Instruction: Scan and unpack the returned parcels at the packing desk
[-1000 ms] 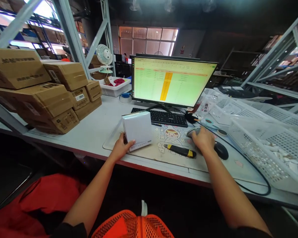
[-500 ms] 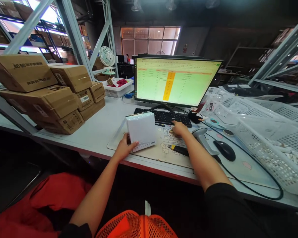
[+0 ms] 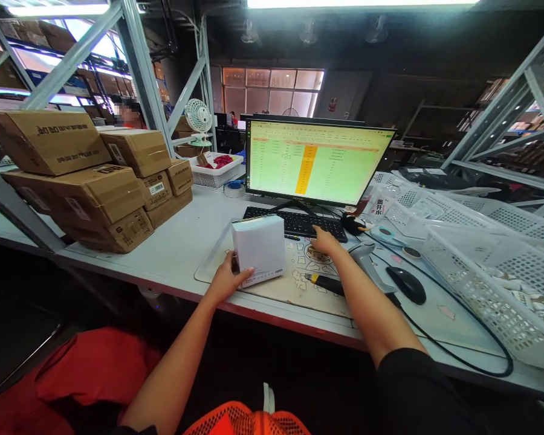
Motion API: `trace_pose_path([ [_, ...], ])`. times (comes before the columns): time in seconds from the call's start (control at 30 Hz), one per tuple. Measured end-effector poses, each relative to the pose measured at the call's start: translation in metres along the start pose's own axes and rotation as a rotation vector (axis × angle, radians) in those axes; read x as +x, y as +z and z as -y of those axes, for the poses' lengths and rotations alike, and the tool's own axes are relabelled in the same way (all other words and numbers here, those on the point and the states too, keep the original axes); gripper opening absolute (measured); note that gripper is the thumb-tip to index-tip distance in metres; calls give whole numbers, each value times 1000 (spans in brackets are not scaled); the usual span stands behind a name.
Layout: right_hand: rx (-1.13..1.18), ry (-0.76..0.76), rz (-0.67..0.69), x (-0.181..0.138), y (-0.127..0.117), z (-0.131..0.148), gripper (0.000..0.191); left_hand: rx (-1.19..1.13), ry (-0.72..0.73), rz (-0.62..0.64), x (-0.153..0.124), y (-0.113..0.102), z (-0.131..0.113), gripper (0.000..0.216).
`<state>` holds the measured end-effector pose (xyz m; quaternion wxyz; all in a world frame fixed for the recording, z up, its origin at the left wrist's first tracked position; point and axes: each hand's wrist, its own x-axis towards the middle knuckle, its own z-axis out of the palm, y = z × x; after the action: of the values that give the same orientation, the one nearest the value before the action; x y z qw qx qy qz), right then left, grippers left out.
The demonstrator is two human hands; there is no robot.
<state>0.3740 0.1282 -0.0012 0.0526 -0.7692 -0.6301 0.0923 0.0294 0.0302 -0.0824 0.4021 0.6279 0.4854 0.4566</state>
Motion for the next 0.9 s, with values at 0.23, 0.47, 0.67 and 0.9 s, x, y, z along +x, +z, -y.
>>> trace_pose_path([
  [0.23, 146, -94, -30, -9, -11, 17, 61, 15, -20, -1, -2, 0, -2, 68],
  [0.47, 445, -795, -42, -101, -31, 48, 103, 33, 42, 96, -5, -2, -8, 81],
  [0.67, 136, -672, -256, -199, -40, 31, 87, 223, 74, 126, -11, -7, -7, 90],
  [0.9, 766, -105, -989, -368, -40, -155, 60, 475, -38, 127, -7, -14, -12, 66],
])
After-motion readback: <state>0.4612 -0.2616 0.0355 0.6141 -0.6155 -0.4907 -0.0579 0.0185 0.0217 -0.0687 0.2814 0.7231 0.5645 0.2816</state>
